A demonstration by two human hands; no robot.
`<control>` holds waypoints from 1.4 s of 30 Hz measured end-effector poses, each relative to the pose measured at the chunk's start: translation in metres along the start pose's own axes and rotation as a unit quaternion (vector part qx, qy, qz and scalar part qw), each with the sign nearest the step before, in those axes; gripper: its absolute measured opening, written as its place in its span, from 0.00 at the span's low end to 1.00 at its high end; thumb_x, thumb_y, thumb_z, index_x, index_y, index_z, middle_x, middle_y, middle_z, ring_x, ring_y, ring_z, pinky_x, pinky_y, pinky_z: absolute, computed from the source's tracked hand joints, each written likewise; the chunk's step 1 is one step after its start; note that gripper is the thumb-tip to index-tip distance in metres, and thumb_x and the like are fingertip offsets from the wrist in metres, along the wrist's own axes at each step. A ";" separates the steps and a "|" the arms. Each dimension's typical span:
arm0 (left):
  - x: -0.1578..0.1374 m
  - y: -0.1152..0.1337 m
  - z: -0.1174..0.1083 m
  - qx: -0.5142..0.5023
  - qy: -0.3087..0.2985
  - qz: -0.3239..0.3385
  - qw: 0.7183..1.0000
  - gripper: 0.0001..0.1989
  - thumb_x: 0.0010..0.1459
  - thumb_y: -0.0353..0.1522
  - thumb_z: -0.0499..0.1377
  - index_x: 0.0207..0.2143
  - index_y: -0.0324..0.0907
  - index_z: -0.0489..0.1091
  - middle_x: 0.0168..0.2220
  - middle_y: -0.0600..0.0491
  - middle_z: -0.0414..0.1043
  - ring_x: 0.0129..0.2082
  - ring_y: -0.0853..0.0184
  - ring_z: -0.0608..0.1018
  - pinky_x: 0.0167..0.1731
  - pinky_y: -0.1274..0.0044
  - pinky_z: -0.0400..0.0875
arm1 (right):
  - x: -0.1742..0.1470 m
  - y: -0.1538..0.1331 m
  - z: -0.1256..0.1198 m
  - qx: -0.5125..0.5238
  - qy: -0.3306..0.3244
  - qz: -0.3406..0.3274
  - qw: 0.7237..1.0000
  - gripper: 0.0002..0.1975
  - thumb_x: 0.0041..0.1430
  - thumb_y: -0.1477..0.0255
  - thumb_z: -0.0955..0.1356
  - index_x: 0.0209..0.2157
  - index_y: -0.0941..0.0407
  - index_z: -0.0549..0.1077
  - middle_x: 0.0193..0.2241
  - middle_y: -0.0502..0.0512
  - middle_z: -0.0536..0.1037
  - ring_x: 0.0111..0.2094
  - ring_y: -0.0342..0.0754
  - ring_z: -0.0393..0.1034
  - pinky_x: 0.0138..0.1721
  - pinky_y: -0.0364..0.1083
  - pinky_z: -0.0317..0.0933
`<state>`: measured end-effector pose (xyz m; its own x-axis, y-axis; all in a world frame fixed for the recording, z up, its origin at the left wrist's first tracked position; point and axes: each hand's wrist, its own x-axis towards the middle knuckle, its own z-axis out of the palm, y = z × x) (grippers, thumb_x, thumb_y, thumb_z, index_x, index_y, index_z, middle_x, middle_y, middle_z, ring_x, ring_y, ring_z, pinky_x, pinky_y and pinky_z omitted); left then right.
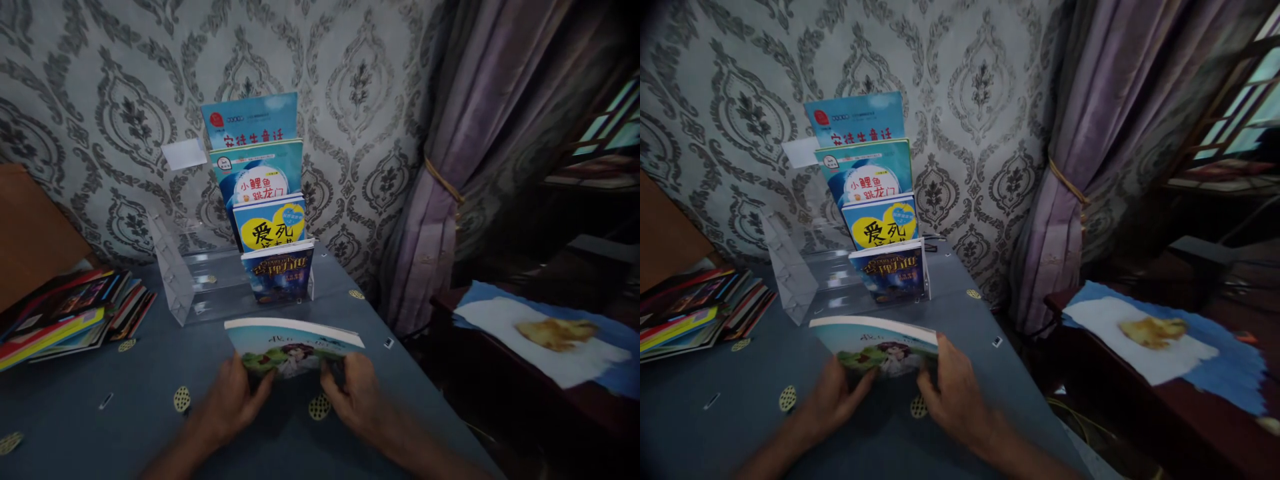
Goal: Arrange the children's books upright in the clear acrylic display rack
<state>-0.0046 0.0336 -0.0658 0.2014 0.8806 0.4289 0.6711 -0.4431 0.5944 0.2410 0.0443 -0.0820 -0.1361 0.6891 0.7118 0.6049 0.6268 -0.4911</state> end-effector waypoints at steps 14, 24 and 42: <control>0.019 -0.022 0.001 -0.185 0.071 -0.042 0.979 0.31 0.54 0.41 0.64 0.60 0.46 0.64 0.53 0.45 0.76 0.57 0.51 0.75 0.58 0.60 0.67 | 0.019 0.000 -0.008 0.159 -0.044 -0.071 0.984 0.15 0.68 0.64 0.63 0.55 0.50 0.67 0.53 0.64 0.76 0.56 0.58 0.71 0.55 0.60 0.68; 0.045 -0.034 0.004 -0.138 0.122 0.088 0.979 0.25 0.52 0.43 0.66 0.51 0.46 0.70 0.58 0.46 0.72 0.63 0.51 0.69 0.61 0.58 0.64 | 0.034 0.010 -0.002 0.153 -0.036 -0.138 0.978 0.21 0.66 0.71 0.67 0.59 0.51 0.63 0.61 0.66 0.69 0.66 0.58 0.59 0.63 0.63 0.60; 0.095 -0.008 -0.007 -0.077 0.138 0.082 0.984 0.19 0.64 0.40 0.52 0.56 0.42 0.62 0.54 0.44 0.72 0.54 0.58 0.75 0.54 0.66 0.69 | 0.103 0.031 0.011 0.150 -0.015 -0.060 0.987 0.18 0.70 0.62 0.58 0.56 0.52 0.64 0.55 0.63 0.72 0.58 0.55 0.67 0.60 0.58 0.63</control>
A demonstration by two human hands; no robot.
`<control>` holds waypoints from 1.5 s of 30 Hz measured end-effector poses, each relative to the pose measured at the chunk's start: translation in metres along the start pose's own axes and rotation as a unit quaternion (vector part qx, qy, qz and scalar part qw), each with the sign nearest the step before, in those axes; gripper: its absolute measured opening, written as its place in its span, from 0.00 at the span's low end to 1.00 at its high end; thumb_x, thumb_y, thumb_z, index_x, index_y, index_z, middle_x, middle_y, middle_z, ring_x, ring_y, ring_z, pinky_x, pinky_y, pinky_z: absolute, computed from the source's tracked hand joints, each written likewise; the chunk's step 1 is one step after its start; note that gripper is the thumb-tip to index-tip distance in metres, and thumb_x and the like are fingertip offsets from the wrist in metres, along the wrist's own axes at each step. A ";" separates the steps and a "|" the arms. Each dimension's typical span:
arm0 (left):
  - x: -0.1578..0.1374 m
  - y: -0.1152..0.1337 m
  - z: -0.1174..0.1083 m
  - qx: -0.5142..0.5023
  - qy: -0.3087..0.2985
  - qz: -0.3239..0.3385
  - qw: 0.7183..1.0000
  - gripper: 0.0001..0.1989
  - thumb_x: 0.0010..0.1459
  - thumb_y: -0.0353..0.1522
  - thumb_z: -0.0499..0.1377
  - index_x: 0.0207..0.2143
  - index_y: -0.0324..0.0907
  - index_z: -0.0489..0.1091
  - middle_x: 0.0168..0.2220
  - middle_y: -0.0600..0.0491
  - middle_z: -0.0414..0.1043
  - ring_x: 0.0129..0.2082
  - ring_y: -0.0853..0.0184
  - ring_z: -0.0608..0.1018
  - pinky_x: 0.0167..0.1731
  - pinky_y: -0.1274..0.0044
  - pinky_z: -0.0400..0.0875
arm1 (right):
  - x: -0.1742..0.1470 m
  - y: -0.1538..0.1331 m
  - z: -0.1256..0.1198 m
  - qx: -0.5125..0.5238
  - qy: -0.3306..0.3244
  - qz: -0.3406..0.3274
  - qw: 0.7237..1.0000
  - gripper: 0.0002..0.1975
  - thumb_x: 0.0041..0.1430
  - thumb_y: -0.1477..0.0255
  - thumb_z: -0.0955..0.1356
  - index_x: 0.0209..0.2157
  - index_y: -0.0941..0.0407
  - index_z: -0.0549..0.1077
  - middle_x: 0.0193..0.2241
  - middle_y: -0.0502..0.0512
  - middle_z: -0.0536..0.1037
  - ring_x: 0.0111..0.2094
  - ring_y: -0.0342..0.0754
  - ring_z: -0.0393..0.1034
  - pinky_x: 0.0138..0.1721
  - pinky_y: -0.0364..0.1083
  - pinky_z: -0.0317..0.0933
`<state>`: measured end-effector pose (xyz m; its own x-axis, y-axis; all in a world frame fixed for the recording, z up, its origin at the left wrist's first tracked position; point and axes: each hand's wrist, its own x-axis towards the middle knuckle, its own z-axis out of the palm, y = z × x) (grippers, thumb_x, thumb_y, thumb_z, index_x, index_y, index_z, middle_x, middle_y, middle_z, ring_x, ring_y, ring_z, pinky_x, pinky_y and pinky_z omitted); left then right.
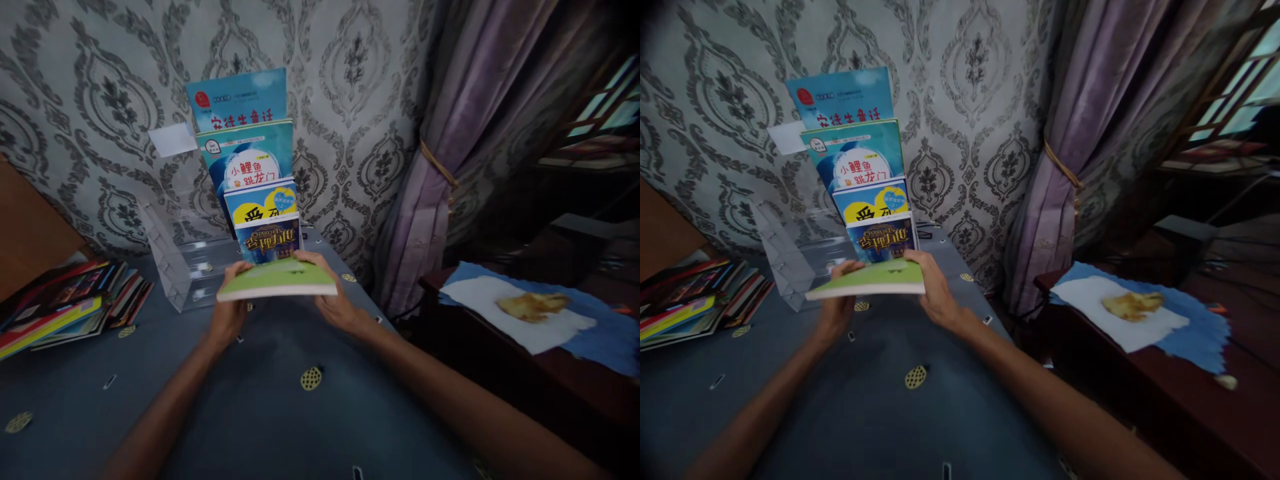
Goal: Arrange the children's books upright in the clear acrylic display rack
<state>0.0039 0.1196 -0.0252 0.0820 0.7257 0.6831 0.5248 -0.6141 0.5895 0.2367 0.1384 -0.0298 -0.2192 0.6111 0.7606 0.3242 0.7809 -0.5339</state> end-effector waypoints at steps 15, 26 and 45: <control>0.027 0.000 0.008 0.100 0.002 -0.059 0.993 0.06 0.67 0.35 0.49 0.44 0.44 0.59 0.34 0.52 0.72 0.34 0.63 0.76 0.36 0.73 0.69 | 0.038 0.012 -0.003 -0.065 -0.016 0.023 0.997 0.10 0.71 0.62 0.55 0.43 0.52 0.61 0.37 0.56 0.72 0.37 0.52 0.67 0.40 0.51 0.65; 0.022 -0.008 0.013 0.338 -0.049 -0.051 0.939 0.05 0.67 0.34 0.51 0.39 0.40 0.62 0.38 0.42 0.74 0.41 0.54 0.78 0.41 0.68 0.70 | 0.022 0.035 0.006 -0.123 -0.011 0.079 0.989 0.07 0.60 0.75 0.61 0.41 0.54 0.64 0.41 0.61 0.71 0.42 0.56 0.68 0.42 0.54 0.66; 0.032 0.014 0.017 0.393 -0.172 -0.197 0.882 0.14 0.72 0.33 0.43 0.52 0.34 0.60 0.41 0.38 0.78 0.41 0.54 0.82 0.36 0.71 0.71 | 0.021 0.037 0.013 -0.195 0.001 0.080 0.977 0.10 0.62 0.77 0.59 0.37 0.54 0.70 0.32 0.55 0.68 0.34 0.52 0.65 0.35 0.49 0.61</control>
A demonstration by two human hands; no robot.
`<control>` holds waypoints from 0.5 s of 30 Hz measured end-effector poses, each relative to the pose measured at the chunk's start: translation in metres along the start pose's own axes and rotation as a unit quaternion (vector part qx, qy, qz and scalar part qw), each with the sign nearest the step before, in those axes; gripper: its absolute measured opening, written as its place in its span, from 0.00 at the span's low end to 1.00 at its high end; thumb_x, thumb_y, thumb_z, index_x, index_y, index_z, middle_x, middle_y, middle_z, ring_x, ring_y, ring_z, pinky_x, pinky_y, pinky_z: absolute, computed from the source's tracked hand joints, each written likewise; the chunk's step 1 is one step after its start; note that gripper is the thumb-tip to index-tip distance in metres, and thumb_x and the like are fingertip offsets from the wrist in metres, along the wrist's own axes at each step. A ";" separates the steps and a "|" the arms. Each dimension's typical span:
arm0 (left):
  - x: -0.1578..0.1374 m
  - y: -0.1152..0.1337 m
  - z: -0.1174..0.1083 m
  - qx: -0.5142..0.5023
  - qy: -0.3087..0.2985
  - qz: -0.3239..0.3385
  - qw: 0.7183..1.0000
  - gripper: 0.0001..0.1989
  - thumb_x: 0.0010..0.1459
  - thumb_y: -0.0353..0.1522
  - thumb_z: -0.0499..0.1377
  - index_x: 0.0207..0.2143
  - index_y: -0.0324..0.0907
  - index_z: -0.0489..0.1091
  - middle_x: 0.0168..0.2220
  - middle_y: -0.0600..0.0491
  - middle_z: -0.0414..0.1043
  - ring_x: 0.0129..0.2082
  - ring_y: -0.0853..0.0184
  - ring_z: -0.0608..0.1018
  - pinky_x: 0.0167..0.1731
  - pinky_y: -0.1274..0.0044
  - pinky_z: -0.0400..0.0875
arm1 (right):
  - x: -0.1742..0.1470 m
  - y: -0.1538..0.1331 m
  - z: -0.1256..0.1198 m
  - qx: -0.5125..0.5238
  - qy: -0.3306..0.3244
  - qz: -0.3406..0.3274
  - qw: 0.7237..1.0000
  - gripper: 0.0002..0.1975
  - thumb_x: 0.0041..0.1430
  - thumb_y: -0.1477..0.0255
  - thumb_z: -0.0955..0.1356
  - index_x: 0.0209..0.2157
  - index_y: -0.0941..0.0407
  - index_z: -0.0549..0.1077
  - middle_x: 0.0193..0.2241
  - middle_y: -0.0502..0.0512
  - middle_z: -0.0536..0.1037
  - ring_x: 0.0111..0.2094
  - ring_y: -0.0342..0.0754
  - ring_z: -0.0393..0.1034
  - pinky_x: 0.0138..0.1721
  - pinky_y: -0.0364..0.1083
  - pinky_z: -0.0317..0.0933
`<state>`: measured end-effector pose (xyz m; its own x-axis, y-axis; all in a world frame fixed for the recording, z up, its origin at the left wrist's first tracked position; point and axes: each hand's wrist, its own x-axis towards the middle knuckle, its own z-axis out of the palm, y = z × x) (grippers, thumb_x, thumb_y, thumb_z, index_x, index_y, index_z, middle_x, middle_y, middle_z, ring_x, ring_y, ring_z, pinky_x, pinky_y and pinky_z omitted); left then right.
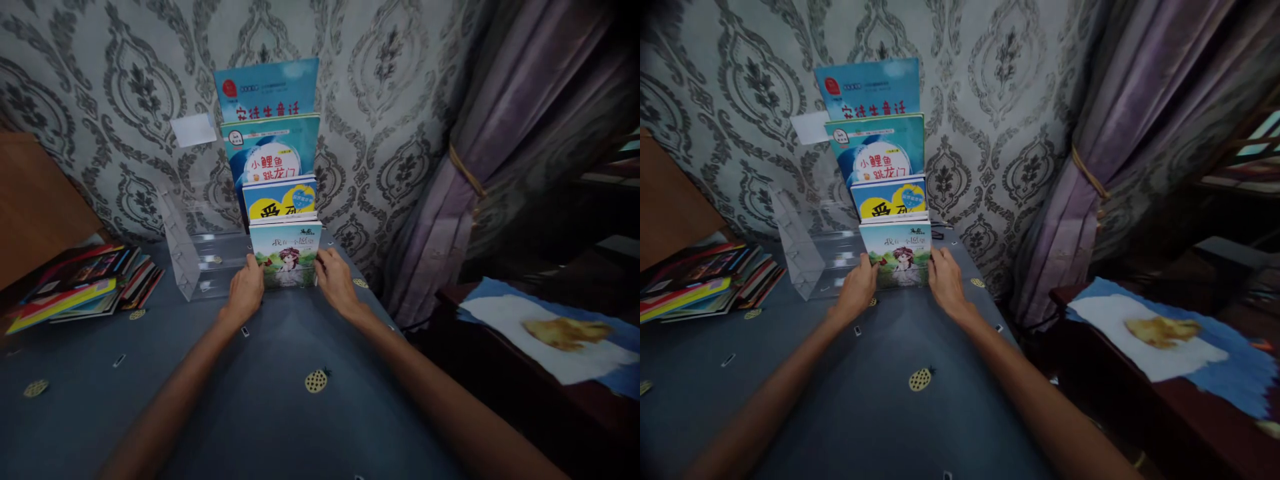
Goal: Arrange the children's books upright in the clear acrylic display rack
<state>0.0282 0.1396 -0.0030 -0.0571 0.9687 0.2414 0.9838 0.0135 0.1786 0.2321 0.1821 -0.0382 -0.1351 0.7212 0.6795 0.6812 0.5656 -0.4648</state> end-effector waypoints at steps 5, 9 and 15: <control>0.002 0.000 0.004 -0.003 0.005 -0.001 1.000 0.13 0.72 0.32 0.42 0.50 0.35 0.60 0.40 0.39 0.78 0.41 0.55 0.82 0.37 0.72 0.71 | 0.001 0.001 0.001 0.006 0.007 -0.003 1.000 0.10 0.62 0.77 0.59 0.35 0.54 0.70 0.32 0.55 0.68 0.33 0.51 0.65 0.34 0.48 0.61; 0.003 0.000 0.006 -0.007 0.003 -0.011 1.000 0.13 0.72 0.32 0.42 0.50 0.35 0.60 0.41 0.39 0.79 0.41 0.54 0.82 0.37 0.71 0.71 | 0.001 0.001 0.002 0.011 0.015 -0.003 1.000 0.10 0.62 0.76 0.59 0.35 0.54 0.71 0.32 0.54 0.67 0.32 0.51 0.65 0.34 0.48 0.60; 0.003 0.001 0.008 0.001 0.004 -0.012 1.000 0.12 0.72 0.32 0.41 0.50 0.36 0.59 0.42 0.38 0.78 0.42 0.54 0.82 0.37 0.72 0.71 | 0.001 0.002 0.004 0.016 0.026 -0.006 1.000 0.10 0.62 0.76 0.59 0.34 0.54 0.70 0.32 0.55 0.68 0.33 0.52 0.65 0.35 0.48 0.60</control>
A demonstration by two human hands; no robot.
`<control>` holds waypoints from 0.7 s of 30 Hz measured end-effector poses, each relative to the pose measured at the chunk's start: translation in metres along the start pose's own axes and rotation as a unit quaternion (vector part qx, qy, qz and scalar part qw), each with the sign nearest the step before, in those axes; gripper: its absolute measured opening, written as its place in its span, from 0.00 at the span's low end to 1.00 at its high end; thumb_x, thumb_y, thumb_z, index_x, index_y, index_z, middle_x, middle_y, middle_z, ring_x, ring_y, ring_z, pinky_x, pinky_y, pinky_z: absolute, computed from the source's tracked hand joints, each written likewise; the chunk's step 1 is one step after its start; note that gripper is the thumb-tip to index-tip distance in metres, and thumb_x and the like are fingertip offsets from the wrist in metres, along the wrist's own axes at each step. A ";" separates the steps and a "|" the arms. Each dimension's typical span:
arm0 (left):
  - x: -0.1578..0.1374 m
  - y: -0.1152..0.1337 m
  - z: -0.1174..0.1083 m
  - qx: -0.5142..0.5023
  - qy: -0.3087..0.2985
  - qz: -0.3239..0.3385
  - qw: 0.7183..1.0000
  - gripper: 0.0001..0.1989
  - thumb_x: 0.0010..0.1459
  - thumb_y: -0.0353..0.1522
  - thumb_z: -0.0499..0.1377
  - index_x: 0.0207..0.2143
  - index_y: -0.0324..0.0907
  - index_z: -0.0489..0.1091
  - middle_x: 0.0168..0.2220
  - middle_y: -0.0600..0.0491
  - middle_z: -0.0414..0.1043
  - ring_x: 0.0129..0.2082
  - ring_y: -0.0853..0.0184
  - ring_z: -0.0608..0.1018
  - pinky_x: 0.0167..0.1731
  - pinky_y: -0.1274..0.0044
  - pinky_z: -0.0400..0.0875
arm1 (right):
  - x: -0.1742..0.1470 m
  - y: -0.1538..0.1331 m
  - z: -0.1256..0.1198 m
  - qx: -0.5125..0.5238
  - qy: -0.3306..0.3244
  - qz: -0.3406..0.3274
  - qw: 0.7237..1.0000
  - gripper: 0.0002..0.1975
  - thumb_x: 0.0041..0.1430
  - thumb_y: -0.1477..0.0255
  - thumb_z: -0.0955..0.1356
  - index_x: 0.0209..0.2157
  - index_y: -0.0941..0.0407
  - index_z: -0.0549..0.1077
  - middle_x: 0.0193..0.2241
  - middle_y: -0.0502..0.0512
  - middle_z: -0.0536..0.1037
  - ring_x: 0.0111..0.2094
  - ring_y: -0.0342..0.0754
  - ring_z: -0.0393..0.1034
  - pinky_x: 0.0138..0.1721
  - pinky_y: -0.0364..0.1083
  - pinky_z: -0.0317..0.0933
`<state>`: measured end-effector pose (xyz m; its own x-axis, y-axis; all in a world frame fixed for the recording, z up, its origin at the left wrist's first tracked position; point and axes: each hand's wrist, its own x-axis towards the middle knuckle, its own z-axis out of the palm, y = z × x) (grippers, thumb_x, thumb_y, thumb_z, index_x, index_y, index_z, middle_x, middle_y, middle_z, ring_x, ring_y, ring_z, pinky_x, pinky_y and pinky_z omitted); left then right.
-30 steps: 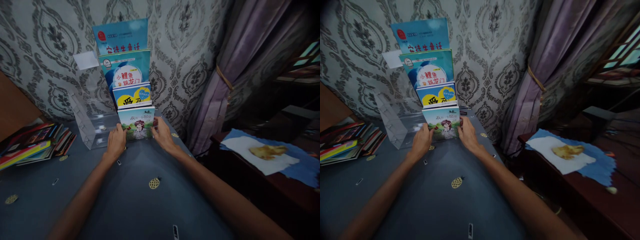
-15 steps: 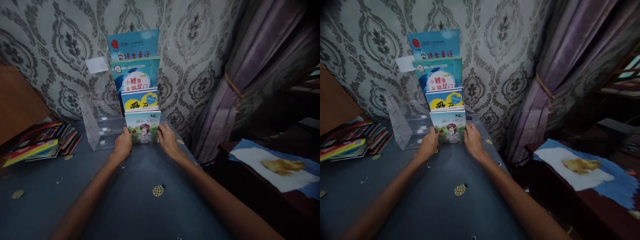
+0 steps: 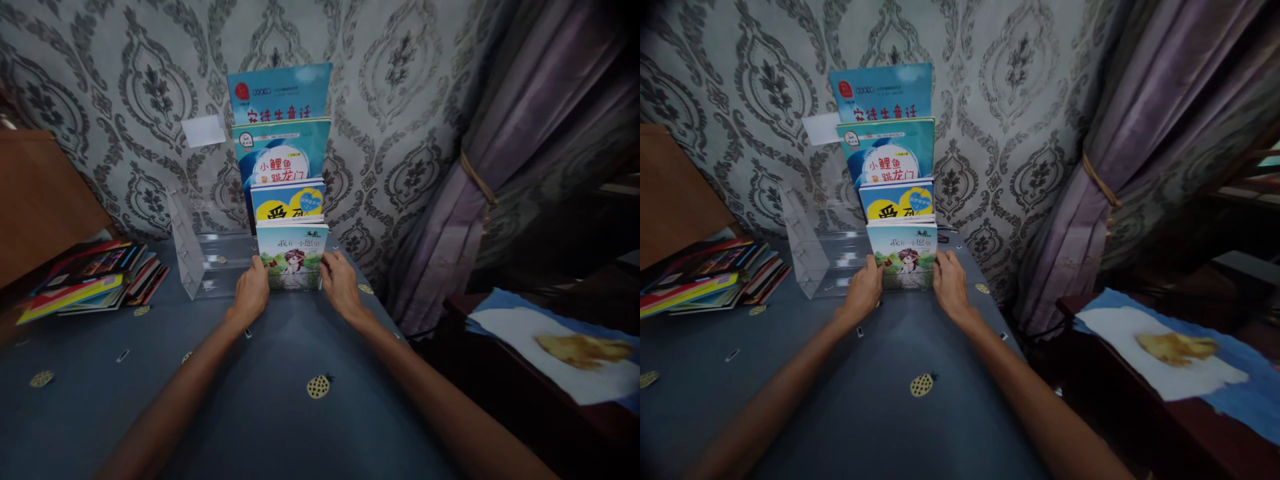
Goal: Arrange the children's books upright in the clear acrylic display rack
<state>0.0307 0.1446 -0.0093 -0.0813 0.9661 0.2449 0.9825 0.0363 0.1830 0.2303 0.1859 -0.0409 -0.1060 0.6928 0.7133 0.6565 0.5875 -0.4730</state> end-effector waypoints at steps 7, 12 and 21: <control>0.001 -0.001 0.001 0.008 -0.008 0.007 1.000 0.12 0.72 0.32 0.41 0.50 0.36 0.59 0.40 0.39 0.79 0.41 0.53 0.82 0.35 0.71 0.72 | -0.002 0.005 0.006 0.025 0.033 0.004 0.999 0.09 0.62 0.75 0.60 0.40 0.54 0.70 0.34 0.56 0.72 0.36 0.53 0.68 0.39 0.50 0.63; 0.001 -0.002 0.002 0.020 -0.017 0.004 1.000 0.12 0.72 0.32 0.41 0.50 0.36 0.58 0.38 0.39 0.79 0.41 0.52 0.82 0.35 0.71 0.71 | -0.002 0.007 0.006 0.079 0.051 0.032 0.995 0.06 0.61 0.72 0.62 0.39 0.53 0.69 0.34 0.55 0.75 0.34 0.52 0.70 0.39 0.51 0.65; 0.000 -0.004 0.006 0.048 -0.015 0.010 0.999 0.13 0.72 0.32 0.40 0.50 0.37 0.60 0.36 0.40 0.79 0.39 0.55 0.82 0.37 0.72 0.71 | -0.003 0.004 0.007 0.113 0.077 0.050 0.989 0.06 0.62 0.69 0.63 0.34 0.54 0.72 0.31 0.54 0.74 0.33 0.51 0.70 0.35 0.49 0.64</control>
<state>0.0275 0.1457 -0.0164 -0.0568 0.9743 0.2179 0.9956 0.0389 0.0853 0.2286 0.1889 -0.0488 0.0785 0.6903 0.7192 0.4732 0.6092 -0.6363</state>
